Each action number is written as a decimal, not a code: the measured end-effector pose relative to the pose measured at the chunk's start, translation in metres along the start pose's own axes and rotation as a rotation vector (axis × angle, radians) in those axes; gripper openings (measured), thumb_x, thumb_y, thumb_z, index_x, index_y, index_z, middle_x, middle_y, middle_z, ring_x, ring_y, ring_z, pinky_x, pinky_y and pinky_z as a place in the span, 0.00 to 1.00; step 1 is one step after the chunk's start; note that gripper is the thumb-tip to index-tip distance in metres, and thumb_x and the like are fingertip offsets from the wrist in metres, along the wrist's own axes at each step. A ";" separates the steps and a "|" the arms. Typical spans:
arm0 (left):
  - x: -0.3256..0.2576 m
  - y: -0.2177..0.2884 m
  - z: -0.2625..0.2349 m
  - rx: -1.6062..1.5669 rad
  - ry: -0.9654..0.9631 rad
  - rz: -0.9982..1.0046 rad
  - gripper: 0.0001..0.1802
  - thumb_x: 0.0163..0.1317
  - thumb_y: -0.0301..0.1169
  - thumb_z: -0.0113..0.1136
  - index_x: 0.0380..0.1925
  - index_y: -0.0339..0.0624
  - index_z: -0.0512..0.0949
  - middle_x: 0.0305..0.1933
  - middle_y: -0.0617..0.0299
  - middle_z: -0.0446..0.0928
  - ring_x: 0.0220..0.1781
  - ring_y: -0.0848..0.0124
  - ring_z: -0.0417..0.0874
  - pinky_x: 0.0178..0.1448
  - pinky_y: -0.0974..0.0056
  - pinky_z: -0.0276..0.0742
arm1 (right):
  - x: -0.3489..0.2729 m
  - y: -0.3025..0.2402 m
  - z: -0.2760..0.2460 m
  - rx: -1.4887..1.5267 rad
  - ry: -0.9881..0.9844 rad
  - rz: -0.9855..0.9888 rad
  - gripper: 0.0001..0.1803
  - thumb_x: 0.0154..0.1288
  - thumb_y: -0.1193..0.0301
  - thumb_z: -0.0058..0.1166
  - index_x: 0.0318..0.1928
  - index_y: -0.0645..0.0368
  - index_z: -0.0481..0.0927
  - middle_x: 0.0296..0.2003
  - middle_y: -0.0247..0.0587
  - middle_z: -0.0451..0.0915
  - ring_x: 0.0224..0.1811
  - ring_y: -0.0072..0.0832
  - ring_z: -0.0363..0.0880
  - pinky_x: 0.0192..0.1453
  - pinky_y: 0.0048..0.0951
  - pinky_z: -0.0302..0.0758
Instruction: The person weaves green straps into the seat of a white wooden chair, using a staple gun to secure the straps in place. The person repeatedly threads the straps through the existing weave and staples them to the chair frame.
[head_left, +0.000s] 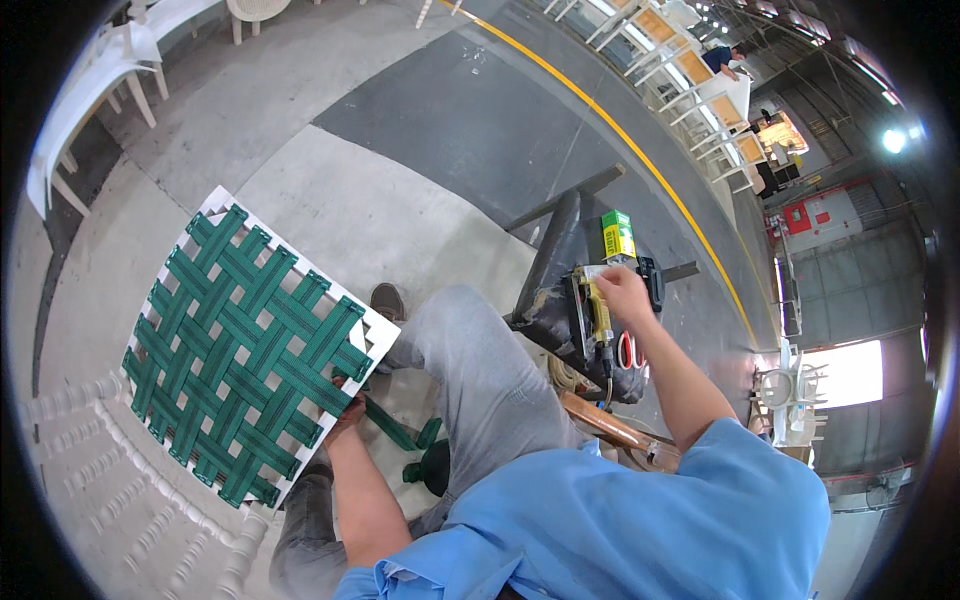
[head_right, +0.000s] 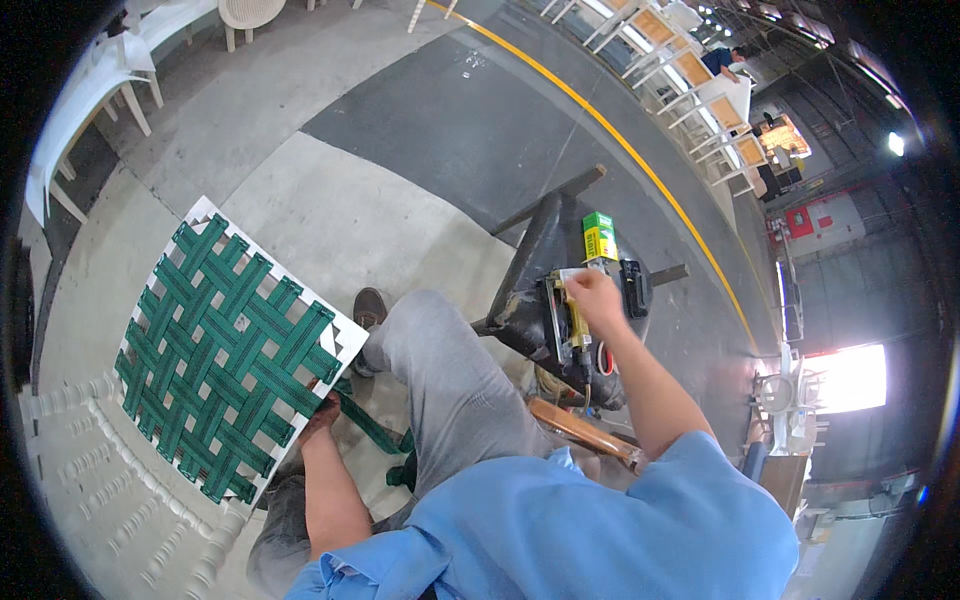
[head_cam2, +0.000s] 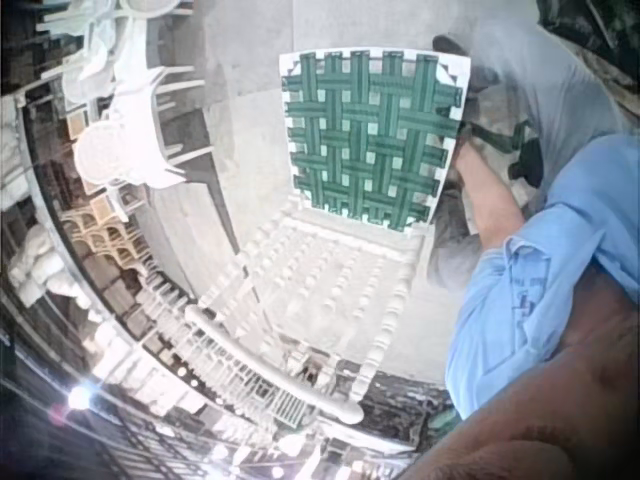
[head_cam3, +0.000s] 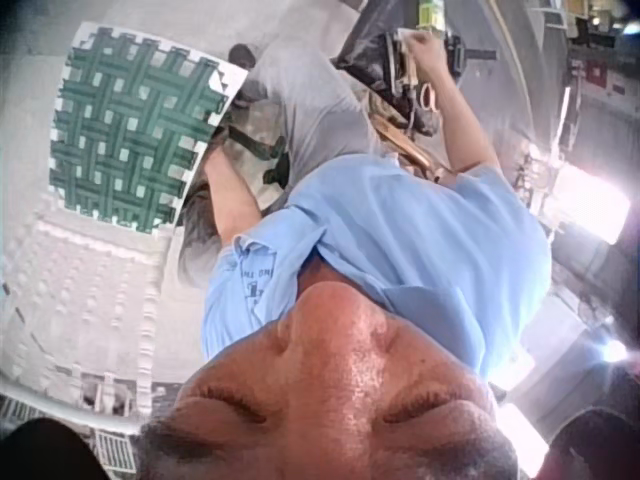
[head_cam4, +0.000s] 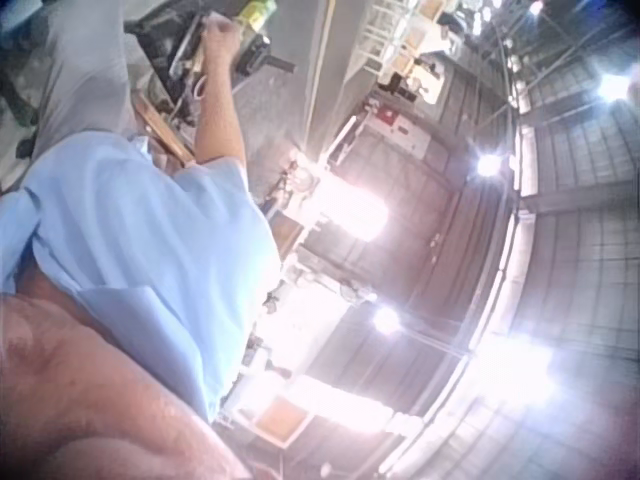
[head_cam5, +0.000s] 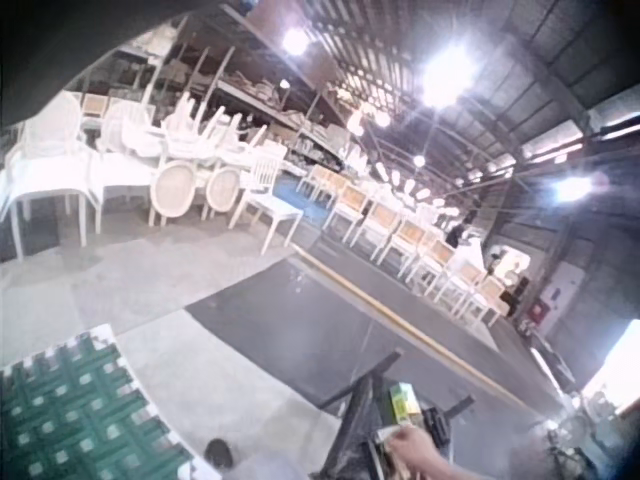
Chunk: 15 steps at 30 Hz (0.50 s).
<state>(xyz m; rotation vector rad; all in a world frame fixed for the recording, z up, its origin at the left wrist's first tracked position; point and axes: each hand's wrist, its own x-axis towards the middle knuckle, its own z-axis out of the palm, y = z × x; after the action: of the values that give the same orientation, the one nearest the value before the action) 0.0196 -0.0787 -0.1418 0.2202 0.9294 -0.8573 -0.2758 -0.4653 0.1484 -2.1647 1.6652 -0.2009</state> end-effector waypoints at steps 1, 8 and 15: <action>-0.003 -0.005 0.002 -0.022 -0.006 -0.057 0.20 0.78 0.46 0.51 0.50 0.44 0.84 0.44 0.64 0.88 0.41 0.65 0.90 0.39 0.58 0.87 | 0.010 0.041 -0.014 -0.226 0.046 0.155 0.26 0.63 0.54 0.72 0.49 0.66 0.87 0.44 0.54 0.90 0.49 0.44 0.90 0.52 0.43 0.83; -0.015 0.006 0.000 -0.099 0.016 0.219 0.27 0.75 0.57 0.49 0.51 0.50 0.84 0.46 0.62 0.88 0.38 0.62 0.88 0.37 0.51 0.89 | 0.030 0.069 0.042 0.255 -0.327 0.271 0.11 0.64 0.73 0.70 0.44 0.64 0.84 0.32 0.35 0.82 0.28 0.27 0.80 0.30 0.34 0.75; -0.005 0.007 -0.011 -0.091 -0.002 0.129 0.25 0.74 0.58 0.51 0.46 0.50 0.85 0.42 0.62 0.87 0.38 0.63 0.88 0.38 0.49 0.88 | -0.008 0.033 0.012 0.342 -0.065 -0.049 0.20 0.56 0.79 0.64 0.50 0.59 0.79 0.28 0.35 0.76 0.24 0.27 0.79 0.26 0.32 0.76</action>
<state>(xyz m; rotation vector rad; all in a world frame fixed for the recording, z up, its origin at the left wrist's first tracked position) 0.0168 -0.0659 -0.1462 0.1981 0.9404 -0.6947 -0.3037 -0.4626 0.1256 -1.9341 1.4250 -0.3944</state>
